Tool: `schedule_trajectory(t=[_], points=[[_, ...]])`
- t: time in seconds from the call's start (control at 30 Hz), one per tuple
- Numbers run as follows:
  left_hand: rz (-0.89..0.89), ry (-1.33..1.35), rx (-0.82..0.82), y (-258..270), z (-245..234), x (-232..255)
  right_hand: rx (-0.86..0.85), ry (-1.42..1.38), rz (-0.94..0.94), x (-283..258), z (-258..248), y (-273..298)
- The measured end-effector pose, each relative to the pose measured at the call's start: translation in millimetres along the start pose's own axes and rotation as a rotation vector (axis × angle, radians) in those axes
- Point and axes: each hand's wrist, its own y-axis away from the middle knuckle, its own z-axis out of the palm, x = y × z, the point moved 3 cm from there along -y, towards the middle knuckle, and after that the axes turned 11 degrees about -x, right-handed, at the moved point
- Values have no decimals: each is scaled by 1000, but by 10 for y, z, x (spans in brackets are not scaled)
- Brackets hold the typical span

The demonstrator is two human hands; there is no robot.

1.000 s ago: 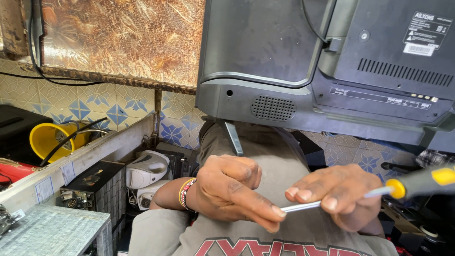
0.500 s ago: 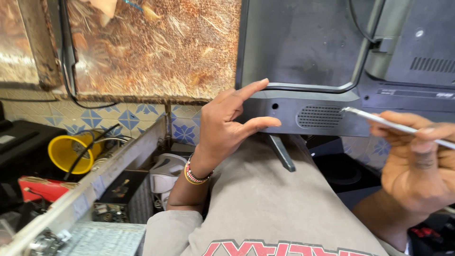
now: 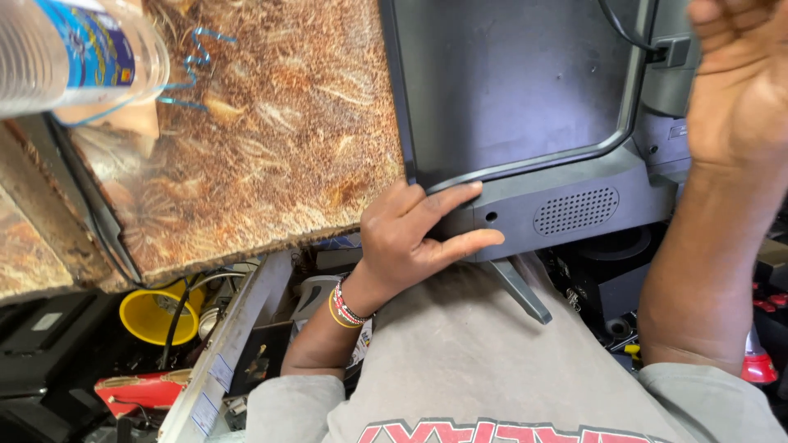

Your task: The person uses a screwdriver to remove screws from the back panel of a television set. They work on multiple screw locations around the rear casing while the camera shakes significantly.

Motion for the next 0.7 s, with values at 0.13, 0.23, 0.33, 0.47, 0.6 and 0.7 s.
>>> schedule_trajectory(t=[0.13, 0.23, 0.33, 0.47, 0.6, 0.7], points=[[20, -23, 39, 8, 42, -50, 86, 17, 60, -63, 173, -15], [16, -52, 39, 4, 38, -31, 20, 146, 21, -147, 364, -55], [-9, -44, 36, 29, 79, -37, -62, 157, -141, -372, 559, -75], [-5, -68, 31, 38, 90, -41, -100, 138, -175, -470, 590, -61], [47, -107, 11, 39, 61, -20, -150, 119, -158, -681, 685, 146], [77, -118, -18, 30, 8, 8, -296, 345, -227, -1110, 926, 434]])
